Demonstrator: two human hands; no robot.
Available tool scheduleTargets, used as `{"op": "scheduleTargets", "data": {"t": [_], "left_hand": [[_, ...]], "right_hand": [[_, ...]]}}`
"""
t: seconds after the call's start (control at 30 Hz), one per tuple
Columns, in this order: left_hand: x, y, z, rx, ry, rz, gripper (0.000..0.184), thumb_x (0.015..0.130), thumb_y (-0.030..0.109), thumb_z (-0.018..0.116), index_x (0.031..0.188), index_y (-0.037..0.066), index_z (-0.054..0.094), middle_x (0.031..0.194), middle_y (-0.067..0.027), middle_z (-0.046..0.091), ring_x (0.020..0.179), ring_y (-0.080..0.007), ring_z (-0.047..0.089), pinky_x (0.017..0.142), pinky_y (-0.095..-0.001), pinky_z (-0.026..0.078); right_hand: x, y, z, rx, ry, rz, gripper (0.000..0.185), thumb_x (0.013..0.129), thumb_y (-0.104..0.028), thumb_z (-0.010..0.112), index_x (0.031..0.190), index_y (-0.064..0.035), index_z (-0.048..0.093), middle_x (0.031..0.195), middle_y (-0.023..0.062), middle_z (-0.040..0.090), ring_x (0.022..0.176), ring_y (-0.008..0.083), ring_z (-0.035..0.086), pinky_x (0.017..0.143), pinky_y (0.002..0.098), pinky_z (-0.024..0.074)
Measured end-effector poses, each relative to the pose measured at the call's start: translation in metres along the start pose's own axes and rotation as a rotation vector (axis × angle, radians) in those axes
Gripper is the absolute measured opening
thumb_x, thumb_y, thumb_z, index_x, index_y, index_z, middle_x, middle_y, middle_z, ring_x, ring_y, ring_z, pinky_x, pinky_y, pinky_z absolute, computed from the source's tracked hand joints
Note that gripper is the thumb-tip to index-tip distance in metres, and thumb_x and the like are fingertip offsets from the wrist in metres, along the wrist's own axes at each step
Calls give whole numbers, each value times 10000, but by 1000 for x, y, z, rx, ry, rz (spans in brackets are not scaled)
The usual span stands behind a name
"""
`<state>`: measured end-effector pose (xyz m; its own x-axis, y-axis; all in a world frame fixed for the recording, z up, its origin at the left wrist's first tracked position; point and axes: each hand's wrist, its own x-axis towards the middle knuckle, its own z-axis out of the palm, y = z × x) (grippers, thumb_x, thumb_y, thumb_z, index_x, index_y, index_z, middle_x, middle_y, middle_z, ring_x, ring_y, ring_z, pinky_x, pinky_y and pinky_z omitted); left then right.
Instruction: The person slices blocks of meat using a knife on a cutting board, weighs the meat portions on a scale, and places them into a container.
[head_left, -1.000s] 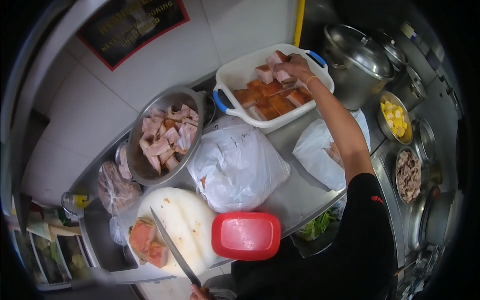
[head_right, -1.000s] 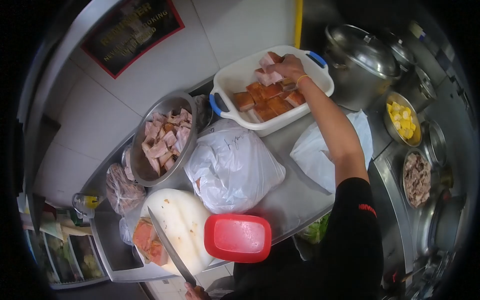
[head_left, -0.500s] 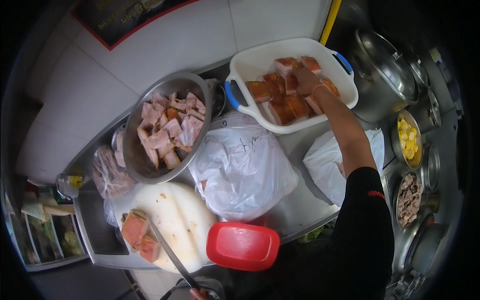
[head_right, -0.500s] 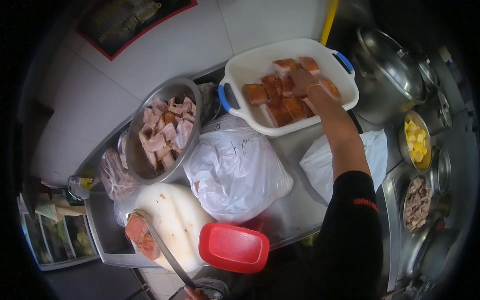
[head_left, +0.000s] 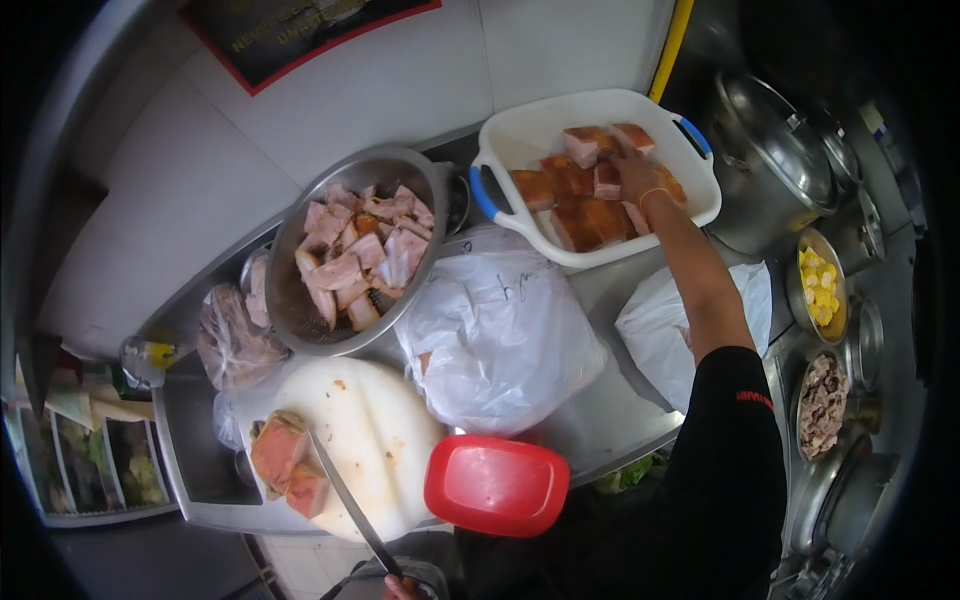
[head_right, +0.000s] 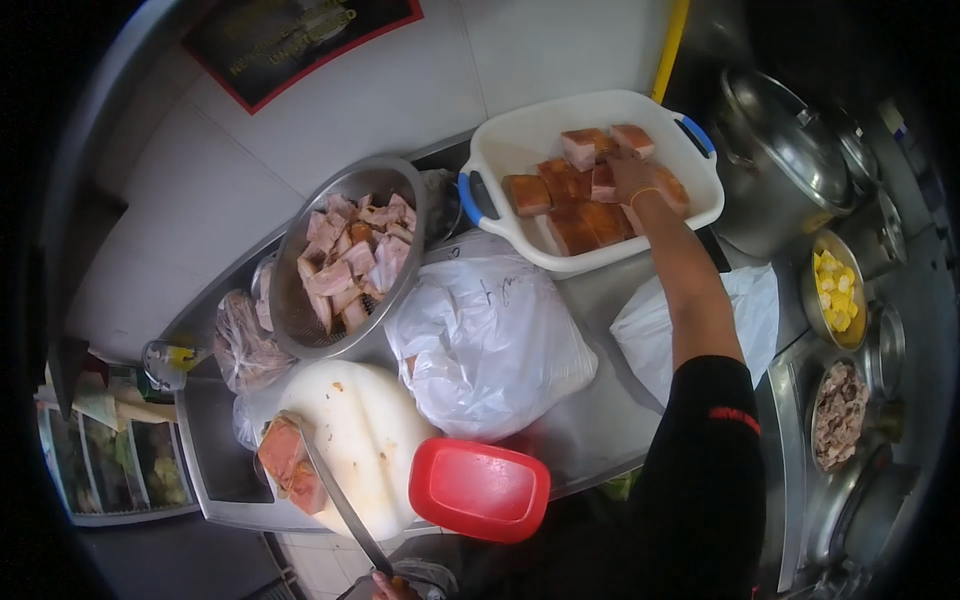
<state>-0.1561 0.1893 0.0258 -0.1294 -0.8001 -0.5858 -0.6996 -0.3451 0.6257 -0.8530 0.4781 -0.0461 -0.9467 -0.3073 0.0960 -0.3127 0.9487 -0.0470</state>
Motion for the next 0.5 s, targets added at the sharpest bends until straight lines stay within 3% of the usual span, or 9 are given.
{"op": "scheduleTargets", "data": {"t": [0.13, 0.17, 0.23, 0.33, 0.37, 0.4, 0.43, 0.5], "left_hand": [[-4, -7, -13, -29, 1, 3, 580, 1066, 498, 405, 643, 107, 471, 530, 40, 380, 428, -78, 307, 405, -290, 190], [-3, -9, -18, -42, -7, 5, 579, 1067, 496, 403, 649, 103, 478, 534, 38, 385, 431, -79, 310, 407, -291, 190], [20, -36, -31, -40, -11, 56, 576, 1069, 487, 402, 656, 93, 485, 541, 35, 392, 436, -80, 313, 409, -290, 193], [43, -42, -53, -38, -50, 139, 548, 1071, 435, 409, 662, 81, 497, 538, 19, 410, 419, -93, 337, 393, -292, 226], [50, -37, -60, -38, -66, 166, 535, 1072, 411, 413, 664, 77, 502, 534, 11, 417, 409, -99, 348, 384, -293, 242], [60, -35, -68, 45, -59, 349, 566, 1063, 461, 400, 664, 71, 492, 523, 3, 424, 407, -111, 378, 382, -292, 269], [72, -37, -74, 127, -46, 526, 602, 1055, 512, 387, 664, 64, 482, 513, -5, 432, 406, -123, 408, 379, -291, 296], [95, -42, -96, 59, -89, 487, 579, 1054, 491, 386, 688, 53, 481, 522, -5, 441, 432, -104, 419, 388, -281, 310]], "right_hand": [[32, 24, 11, 15, 73, -172, 480, 798, -203, 787, 1244, -86, 656, 1396, 162, 554, 1293, 352, 524, 1070, 420, 467], [28, 18, 1, 99, 174, -133, 421, 815, -203, 777, 1205, -81, 674, 1310, 153, 601, 1219, 327, 568, 1025, 405, 487], [19, -7, -46, 266, 384, -52, 310, 849, -204, 756, 1126, -72, 710, 1137, 135, 695, 1069, 277, 657, 935, 375, 526], [-35, -78, -152, 563, 387, -141, 213, 882, -217, 751, 993, -39, 717, 904, 69, 708, 848, 179, 651, 840, 312, 517], [-48, -100, -172, 593, 450, -202, 212, 885, -218, 729, 969, -24, 709, 837, 76, 699, 799, 199, 636, 800, 321, 510], [-62, -120, -190, 623, 511, -267, 216, 889, -218, 707, 944, -9, 701, 770, 82, 691, 749, 219, 621, 760, 329, 504], [-81, -143, -210, 643, 520, -303, 251, 883, -252, 728, 940, -10, 695, 790, 75, 687, 752, 204, 611, 750, 322, 498], [-126, -195, -241, 665, 552, -455, 318, 870, -325, 760, 938, -21, 694, 860, 58, 691, 796, 180, 614, 758, 323, 494]]}}
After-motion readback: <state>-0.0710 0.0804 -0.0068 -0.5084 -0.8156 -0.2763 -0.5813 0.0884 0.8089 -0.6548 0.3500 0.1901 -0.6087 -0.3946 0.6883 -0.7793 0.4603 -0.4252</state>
